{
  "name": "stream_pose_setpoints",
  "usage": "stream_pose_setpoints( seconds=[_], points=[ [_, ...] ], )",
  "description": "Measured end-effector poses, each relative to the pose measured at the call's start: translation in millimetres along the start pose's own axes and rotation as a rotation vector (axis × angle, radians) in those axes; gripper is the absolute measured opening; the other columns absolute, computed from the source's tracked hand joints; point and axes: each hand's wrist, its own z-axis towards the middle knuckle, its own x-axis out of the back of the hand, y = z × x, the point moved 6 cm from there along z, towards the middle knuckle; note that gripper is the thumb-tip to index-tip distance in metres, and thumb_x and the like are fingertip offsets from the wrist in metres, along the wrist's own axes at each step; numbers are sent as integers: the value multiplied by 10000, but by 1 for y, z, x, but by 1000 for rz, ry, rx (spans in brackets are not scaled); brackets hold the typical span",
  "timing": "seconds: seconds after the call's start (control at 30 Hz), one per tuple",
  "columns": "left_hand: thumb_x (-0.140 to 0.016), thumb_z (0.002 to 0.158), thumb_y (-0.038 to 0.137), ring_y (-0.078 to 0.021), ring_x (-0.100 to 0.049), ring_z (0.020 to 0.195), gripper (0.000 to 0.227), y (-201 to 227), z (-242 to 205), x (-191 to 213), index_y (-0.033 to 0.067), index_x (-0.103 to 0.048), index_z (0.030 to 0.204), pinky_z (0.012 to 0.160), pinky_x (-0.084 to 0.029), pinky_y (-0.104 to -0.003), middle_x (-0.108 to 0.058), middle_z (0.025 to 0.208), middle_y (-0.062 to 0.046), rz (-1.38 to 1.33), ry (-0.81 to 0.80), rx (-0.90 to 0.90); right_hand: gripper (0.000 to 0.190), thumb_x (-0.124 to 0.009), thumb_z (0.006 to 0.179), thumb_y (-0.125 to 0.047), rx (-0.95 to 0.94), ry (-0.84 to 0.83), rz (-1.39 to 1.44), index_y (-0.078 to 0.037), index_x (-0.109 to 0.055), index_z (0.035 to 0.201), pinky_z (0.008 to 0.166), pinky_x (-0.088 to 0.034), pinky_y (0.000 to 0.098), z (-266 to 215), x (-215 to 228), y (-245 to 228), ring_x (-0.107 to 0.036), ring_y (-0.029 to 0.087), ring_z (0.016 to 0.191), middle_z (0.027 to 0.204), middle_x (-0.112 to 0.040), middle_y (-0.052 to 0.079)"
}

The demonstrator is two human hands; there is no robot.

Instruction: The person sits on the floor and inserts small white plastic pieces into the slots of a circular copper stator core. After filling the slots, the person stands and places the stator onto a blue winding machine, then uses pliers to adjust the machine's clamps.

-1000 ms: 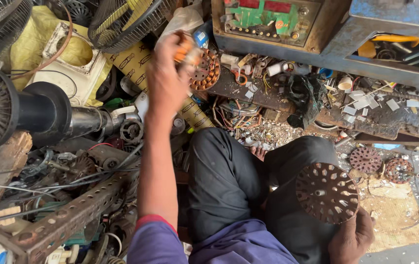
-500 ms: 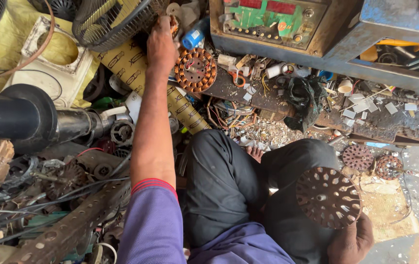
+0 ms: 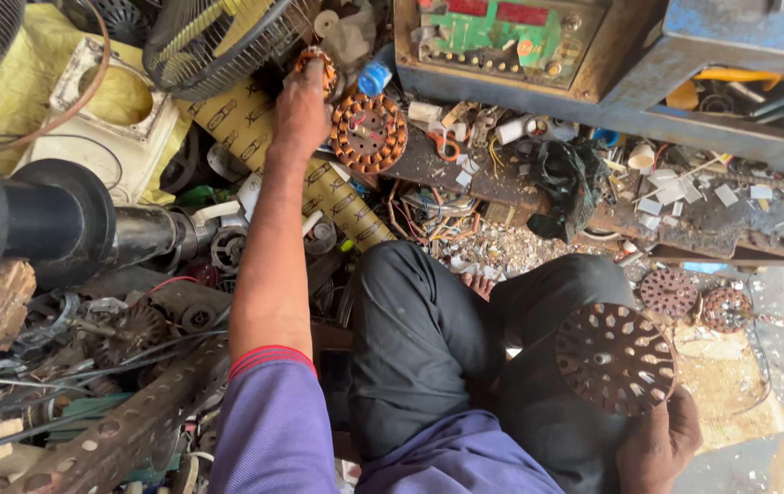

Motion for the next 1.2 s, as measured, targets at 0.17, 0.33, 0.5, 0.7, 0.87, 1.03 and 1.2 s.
stream_pose_setpoints(
  seconds=[0.17, 0.33, 0.5, 0.7, 0.87, 1.03, 1.2],
  points=[
    [-792, 786, -61, -410, -669, 1075, 768, 11, 3, 16, -6, -374, 1429, 957, -547, -490, -674, 1130, -296, 38, 60, 27, 268, -620, 1143, -155, 11, -27, -1, 93, -623, 1245, 905, -488, 219, 0, -1, -4, -626, 96, 940, 1080, -695, 89],
    [-801, 834, 6, -393, -703, 979, 621, 25, 31, 32, 5, -408, 1314, 908, -562, -491, -688, 1033, -282, 77, 161, -77, 268, -614, 1134, -146, 11, -19, 50, 79, -599, 1279, 906, -496, 218, 4, 0, 3, -636, 114, 986, 1143, -696, 95],
    [-590, 1036, -1, -320, -726, 977, 170, 42, 64, 19, 63, -524, 1179, 861, -583, -438, -722, 1036, -207, 395, 190, -302, 274, -598, 1149, -132, -17, -36, 38, 94, -599, 1304, 918, -499, 232, 0, 4, 3, -642, 118, 967, 1130, -692, 116],
    [-586, 972, 17, -297, -733, 795, 347, 70, 62, 5, -48, -532, 1308, 723, -607, -419, -721, 869, -210, 458, 78, -400, 252, -604, 1125, -118, -6, 6, 72, 87, -592, 1271, 935, -522, 236, -3, 5, 6, -655, 126, 969, 1128, -694, 123],
    [-628, 971, -86, -308, -737, 815, 456, 61, 48, 19, -66, -476, 1400, 746, -617, -420, -723, 950, -225, 310, -234, -277, 234, -615, 1164, -115, -40, 23, 35, 100, -585, 1250, 865, -483, 214, -7, 10, 13, -606, 93, 914, 1082, -680, 99],
    [-678, 824, -118, -344, -699, 1048, 601, 86, 23, 63, -2, -537, 1396, 904, -582, -425, -707, 1137, -246, 207, 17, -407, 259, -577, 1144, -131, -4, -9, 15, 96, -578, 1270, 847, -480, 207, 1, -3, -3, -610, 90, 932, 1099, -678, 84],
    [-626, 909, -163, -278, -654, 1316, 507, 76, -27, 129, 33, -601, 1376, 1032, -588, -362, -662, 1392, -199, -476, 563, -190, 424, -461, 1185, -231, -2, 31, 201, 94, -642, 1388, 708, -424, 182, -1, -23, -36, -547, 64, 768, 970, -663, 90]
  ],
)
